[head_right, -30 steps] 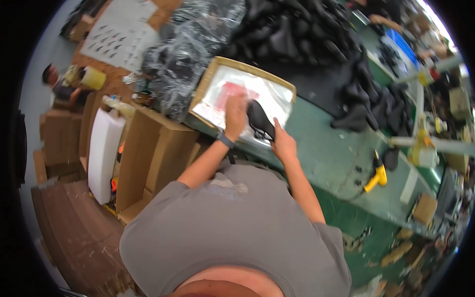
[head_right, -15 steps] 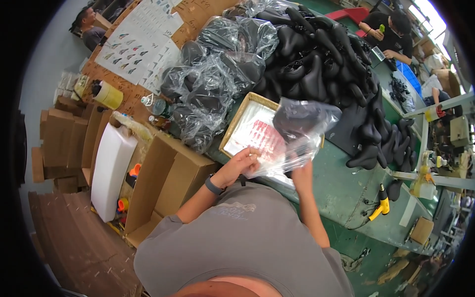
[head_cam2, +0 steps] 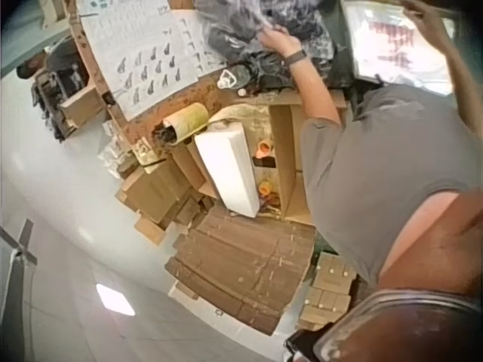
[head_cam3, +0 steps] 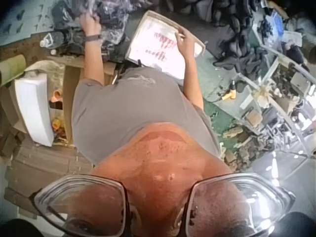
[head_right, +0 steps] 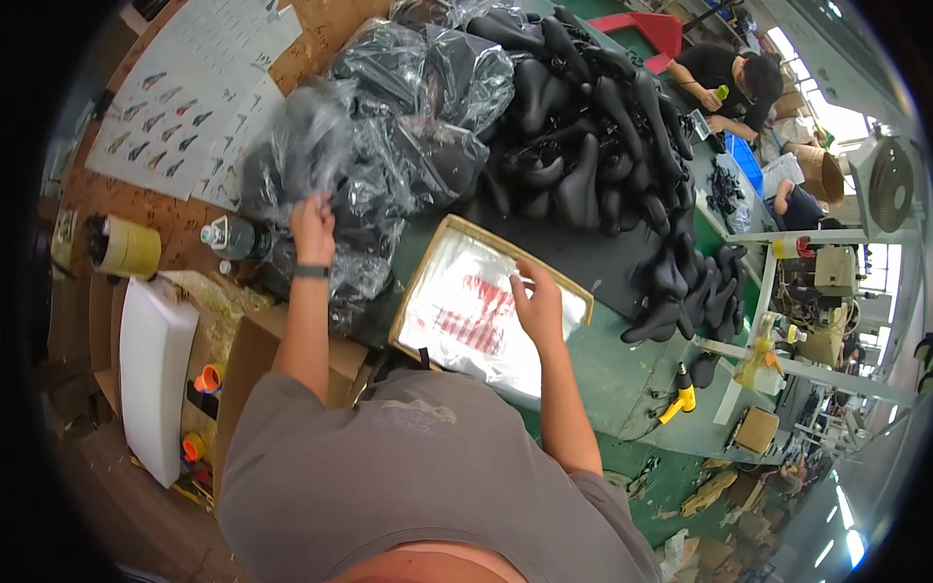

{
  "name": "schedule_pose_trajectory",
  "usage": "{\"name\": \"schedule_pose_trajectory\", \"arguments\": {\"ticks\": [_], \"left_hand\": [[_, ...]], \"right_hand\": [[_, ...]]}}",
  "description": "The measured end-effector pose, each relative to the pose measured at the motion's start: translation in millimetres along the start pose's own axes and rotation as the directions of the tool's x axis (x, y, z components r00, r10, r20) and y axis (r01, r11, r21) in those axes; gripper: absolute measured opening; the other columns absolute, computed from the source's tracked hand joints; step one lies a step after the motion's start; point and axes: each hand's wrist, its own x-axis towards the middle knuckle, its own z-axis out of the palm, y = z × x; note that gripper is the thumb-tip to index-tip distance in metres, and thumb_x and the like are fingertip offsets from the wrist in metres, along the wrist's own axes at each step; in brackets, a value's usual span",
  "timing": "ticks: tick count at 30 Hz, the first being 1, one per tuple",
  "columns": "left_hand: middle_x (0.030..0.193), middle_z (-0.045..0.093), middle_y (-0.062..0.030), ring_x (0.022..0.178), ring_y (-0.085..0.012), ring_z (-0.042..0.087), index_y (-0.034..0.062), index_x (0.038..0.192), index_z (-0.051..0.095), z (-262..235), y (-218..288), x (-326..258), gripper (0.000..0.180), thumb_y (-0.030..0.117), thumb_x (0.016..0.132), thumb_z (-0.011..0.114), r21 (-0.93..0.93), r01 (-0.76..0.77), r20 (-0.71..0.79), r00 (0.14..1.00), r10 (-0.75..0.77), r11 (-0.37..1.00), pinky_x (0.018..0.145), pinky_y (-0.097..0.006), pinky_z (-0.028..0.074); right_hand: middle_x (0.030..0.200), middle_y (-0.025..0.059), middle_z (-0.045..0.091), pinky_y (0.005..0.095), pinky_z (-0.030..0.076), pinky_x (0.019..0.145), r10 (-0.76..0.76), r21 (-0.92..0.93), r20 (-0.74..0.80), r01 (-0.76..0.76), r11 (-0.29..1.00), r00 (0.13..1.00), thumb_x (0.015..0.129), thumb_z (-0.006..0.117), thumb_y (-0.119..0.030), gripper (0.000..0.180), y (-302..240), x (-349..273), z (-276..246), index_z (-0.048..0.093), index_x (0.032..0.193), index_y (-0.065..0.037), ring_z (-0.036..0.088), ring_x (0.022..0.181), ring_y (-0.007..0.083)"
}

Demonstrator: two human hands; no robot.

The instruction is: Packing bicycle seats into plastic bags and placing them into a cardboard box in a warehouse setting.

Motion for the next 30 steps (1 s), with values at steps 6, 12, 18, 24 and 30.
{"name": "schedule_pose_trajectory", "arguments": {"ticks": [6, 12, 18, 24, 30], "left_hand": [[0.104, 0.069, -0.0092, 0.082, -0.0151, 0.060, 0.0025, 0.156, 0.033, -6, -38, -116, 0.064, 0.015, 0.103, 0.065, 0.556, -0.261, 0.127, 0.965, 0.229, 0.789, 0.069, -0.028, 0.048], [0.150, 0.053, -0.0213, 0.140, -0.0392, 0.048, -0.0019, 0.153, 0.044, -13, -81, -172, 0.081, 0.030, 0.088, 0.079, 0.801, -0.589, 0.598, 0.796, -0.097, 0.106, 0.117, -0.048, 0.039], [0.133, 0.066, -0.0181, 0.121, -0.0377, 0.062, 0.0046, 0.148, 0.052, -21, -112, -174, 0.059, 0.021, 0.094, 0.069, 0.842, -0.509, 0.529, 0.844, -0.087, 0.180, 0.103, -0.046, 0.051], [0.132, 0.066, -0.0220, 0.121, -0.0402, 0.061, 0.0007, 0.145, 0.054, -27, -114, -181, 0.054, 0.019, 0.095, 0.067, 0.838, -0.520, 0.539, 0.836, -0.103, 0.165, 0.104, -0.047, 0.048], [0.158, 0.045, -0.0214, 0.143, -0.0403, 0.044, 0.0004, 0.150, 0.047, -2, -116, -188, 0.074, 0.029, 0.089, 0.077, 0.711, -0.687, 0.703, 0.701, 0.119, -0.150, 0.118, -0.054, 0.035]], "right_hand": [[0.124, 0.0274, 0.070, 0.0427, 0.057, 0.098, 0.066, -0.353, 0.134, -0.015, 0.936, 0.989, 0.090, 0.076, -0.025, 0.058, 52, 161, 48, 0.061, 0.138, 0.004, 0.071, 0.110, 0.0405], [0.129, 0.0399, 0.057, 0.0497, 0.055, 0.101, 0.304, -0.782, 0.182, -0.050, 0.621, 0.935, 0.083, 0.082, -0.031, 0.094, 147, 264, 142, 0.028, 0.150, 0.005, 0.063, 0.117, 0.0533], [0.107, 0.0299, 0.072, 0.0494, 0.063, 0.068, 0.364, -0.673, 0.203, -0.140, 0.727, 0.909, 0.084, 0.078, -0.025, 0.095, 155, 266, 131, 0.022, 0.157, -0.001, 0.074, 0.078, 0.0421], [0.086, 0.0094, 0.060, 0.0298, 0.042, 0.044, 0.543, 0.095, 0.548, -0.692, 0.716, 0.637, 0.087, 0.076, -0.014, 0.090, 26, 174, 0, 0.029, 0.164, -0.011, 0.054, 0.053, 0.0156], [0.107, 0.0242, 0.065, 0.0277, 0.046, 0.045, -0.054, 0.847, 0.521, -0.507, 0.161, 0.852, 0.089, 0.075, -0.029, 0.080, 1, -38, -102, 0.037, 0.153, -0.001, 0.059, 0.054, 0.0203]]}}
